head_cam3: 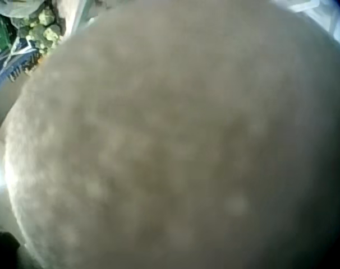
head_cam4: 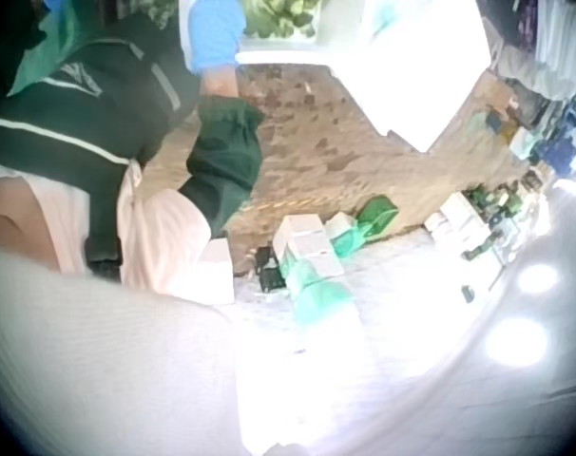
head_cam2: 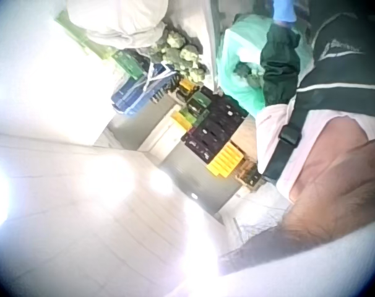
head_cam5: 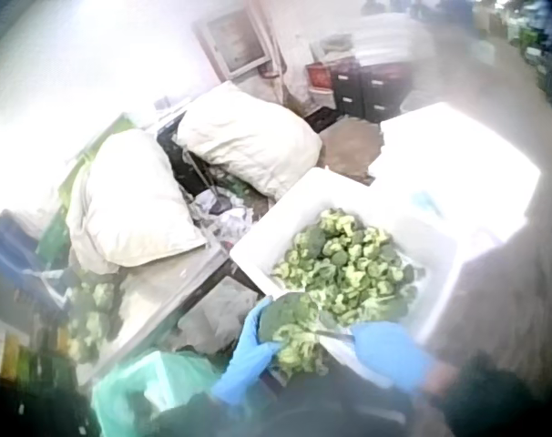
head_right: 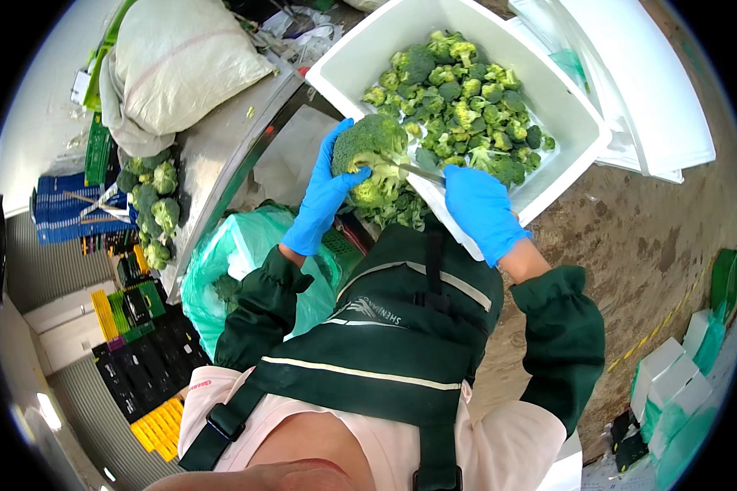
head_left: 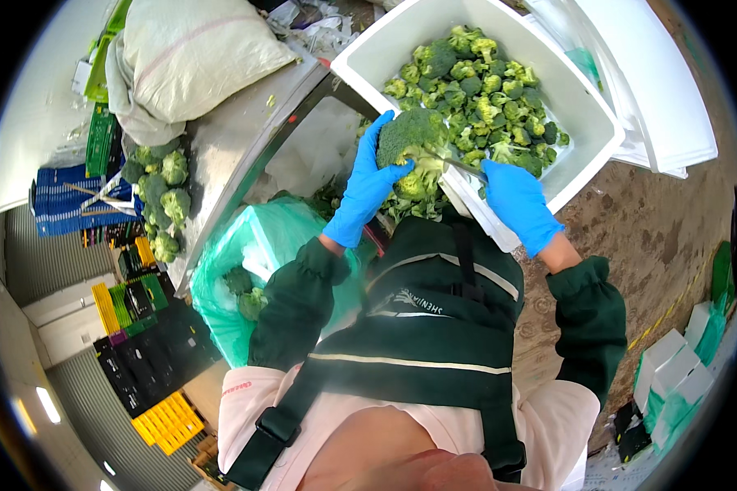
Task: The person trims the stalks of broccoli heads using a knife and places the heads into a container filled with ice.
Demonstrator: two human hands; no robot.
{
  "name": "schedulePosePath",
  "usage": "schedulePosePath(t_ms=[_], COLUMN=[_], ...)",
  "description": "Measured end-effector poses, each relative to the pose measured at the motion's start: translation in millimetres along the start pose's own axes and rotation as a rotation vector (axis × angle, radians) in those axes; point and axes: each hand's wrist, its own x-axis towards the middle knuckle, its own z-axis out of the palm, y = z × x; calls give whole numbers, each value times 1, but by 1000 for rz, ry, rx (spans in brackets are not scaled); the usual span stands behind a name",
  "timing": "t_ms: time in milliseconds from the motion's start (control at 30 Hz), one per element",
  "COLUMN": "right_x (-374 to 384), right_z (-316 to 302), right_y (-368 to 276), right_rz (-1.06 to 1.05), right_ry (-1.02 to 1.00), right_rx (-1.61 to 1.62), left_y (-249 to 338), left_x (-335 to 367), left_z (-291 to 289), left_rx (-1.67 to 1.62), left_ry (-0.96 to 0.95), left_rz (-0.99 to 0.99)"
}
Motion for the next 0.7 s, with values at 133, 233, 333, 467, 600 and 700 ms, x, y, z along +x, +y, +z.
schedulePosePath(t_ms=[133,233,333,467,600,700], right_x=[5,-1,-7,-27,21,67], right_z=[10,19,14,-11,-68,-74], right_y=[18,39,42,109,23,-28], right_rz=[38,66,143,367,-25,-300], right_ry=[49,61,-5,-88,315,171], right_rx=[22,15,3,-56,450,461], left_y=[-13,-19,-29,-9,14,2], left_x=[15,21,17,21,38,35], left_z=[10,28,36,1,1,14], left_rx=[118,228,255,-187,-69,103], left_ry=[-28,-18,-11,4,-107,-155], left_rz=[76,92,77,-151,28,193])
